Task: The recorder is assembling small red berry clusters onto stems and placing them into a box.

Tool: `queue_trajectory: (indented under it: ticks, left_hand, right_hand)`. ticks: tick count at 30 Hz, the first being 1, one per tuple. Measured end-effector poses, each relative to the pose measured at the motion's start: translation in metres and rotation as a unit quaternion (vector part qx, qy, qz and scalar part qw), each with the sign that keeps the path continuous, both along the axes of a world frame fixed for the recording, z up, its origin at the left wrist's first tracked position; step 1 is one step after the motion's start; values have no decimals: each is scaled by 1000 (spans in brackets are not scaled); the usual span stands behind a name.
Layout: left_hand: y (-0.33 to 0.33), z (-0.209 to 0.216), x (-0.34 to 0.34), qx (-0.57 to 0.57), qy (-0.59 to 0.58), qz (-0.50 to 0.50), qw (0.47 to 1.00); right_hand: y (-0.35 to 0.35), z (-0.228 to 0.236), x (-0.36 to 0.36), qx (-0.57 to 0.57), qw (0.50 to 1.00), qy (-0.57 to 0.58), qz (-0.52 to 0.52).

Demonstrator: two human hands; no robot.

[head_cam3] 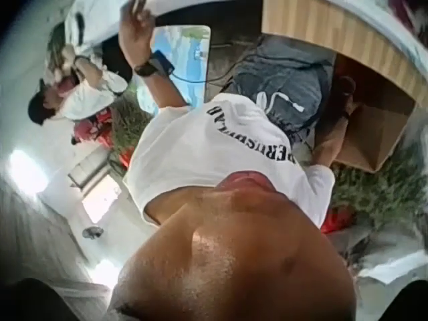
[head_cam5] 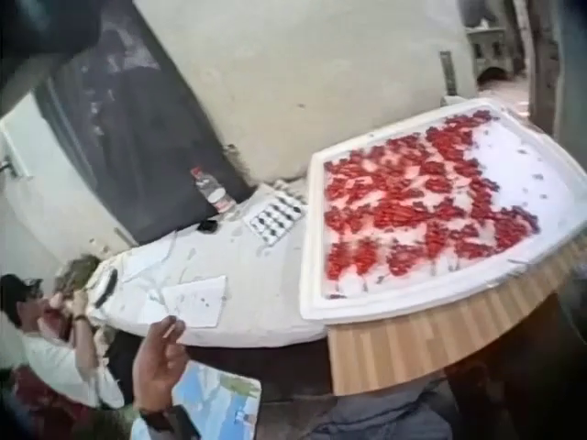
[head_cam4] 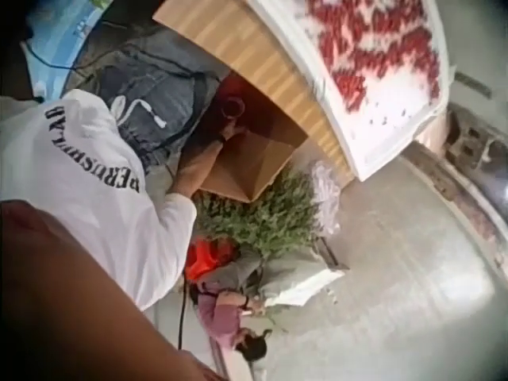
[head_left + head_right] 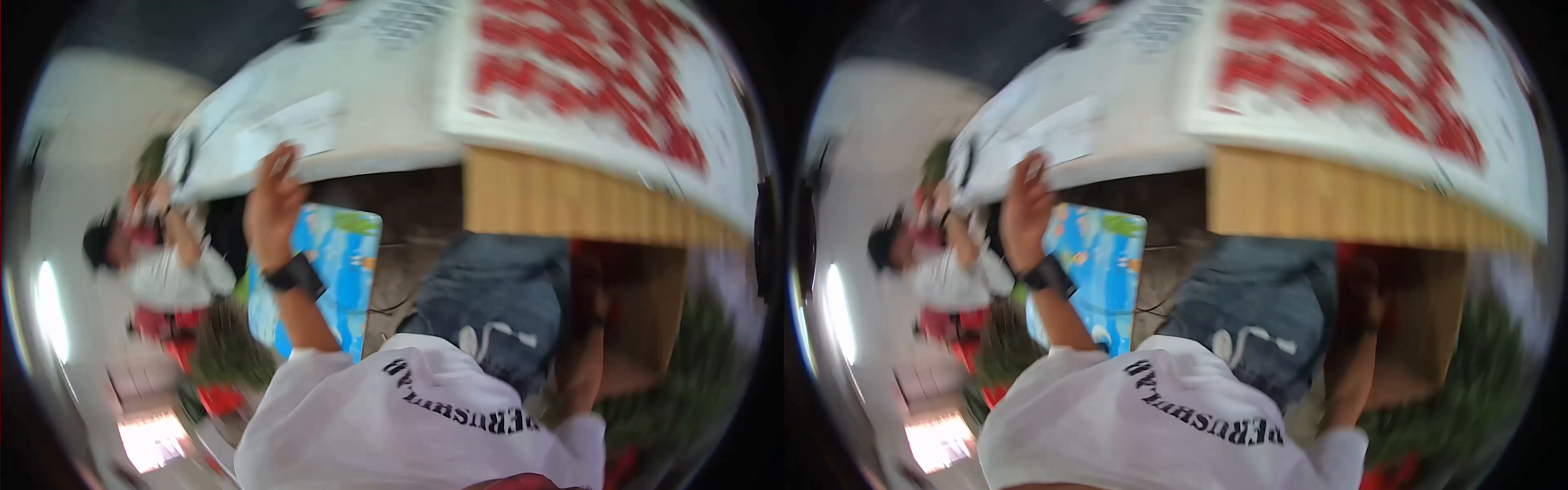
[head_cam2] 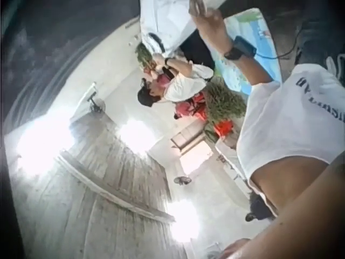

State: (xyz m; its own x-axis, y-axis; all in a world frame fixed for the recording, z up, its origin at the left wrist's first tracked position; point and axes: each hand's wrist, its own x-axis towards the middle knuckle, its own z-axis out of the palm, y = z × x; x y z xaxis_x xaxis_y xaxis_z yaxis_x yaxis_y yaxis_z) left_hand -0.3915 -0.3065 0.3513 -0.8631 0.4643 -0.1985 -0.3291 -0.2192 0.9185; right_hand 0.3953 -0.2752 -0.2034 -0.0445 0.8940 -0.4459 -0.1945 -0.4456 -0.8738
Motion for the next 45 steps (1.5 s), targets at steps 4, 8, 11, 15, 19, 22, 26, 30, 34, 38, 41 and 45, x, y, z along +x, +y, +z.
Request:
queue_trajectory:
  ticks: [4,8,11,15,19,22,26,30,34,38,41,45]
  left_hand:
    - [121,-58,64,126,-98,-169,973]
    - [188,-117,182,74,-158,-327,929]
    - [252,-146,299,-11,-268,-401,876]
    - [293,-165,409,-117,-285,-547,778]
    - [310,-200,450,-185,-286,-574,744]
    - [328,-220,449,-196,-306,-576,732]
    - [350,-251,439,-191,-325,-574,727]
    - [371,-271,434,-177,-342,-568,727]
    - [380,-285,418,-183,-335,-528,759]
    - [390,-306,434,-182,-333,-523,763]
    - [391,-314,429,-174,-332,-506,777]
    - [397,-318,431,-149,-352,-503,775]
  right_hand:
    - [374,-160,-139,152,986,-16,71]
    - [314,-103,-266,109,877,-439,160]
    - [322,-67,-181,-12,904,-400,151]
    - [328,-73,-124,-82,880,-444,149]
    - [345,-63,-125,-89,929,-302,193]
    - [348,-56,-115,-98,949,-199,225]
    - [354,-55,-105,-114,957,-64,260]
    - [359,-78,-100,-134,986,43,87]
    - [408,-27,-163,-156,986,65,6]
    - [454,-42,-179,31,913,-400,-70]
    - [476,-23,-202,35,870,-490,-35]
    - [492,-40,-207,9,824,-566,-34]
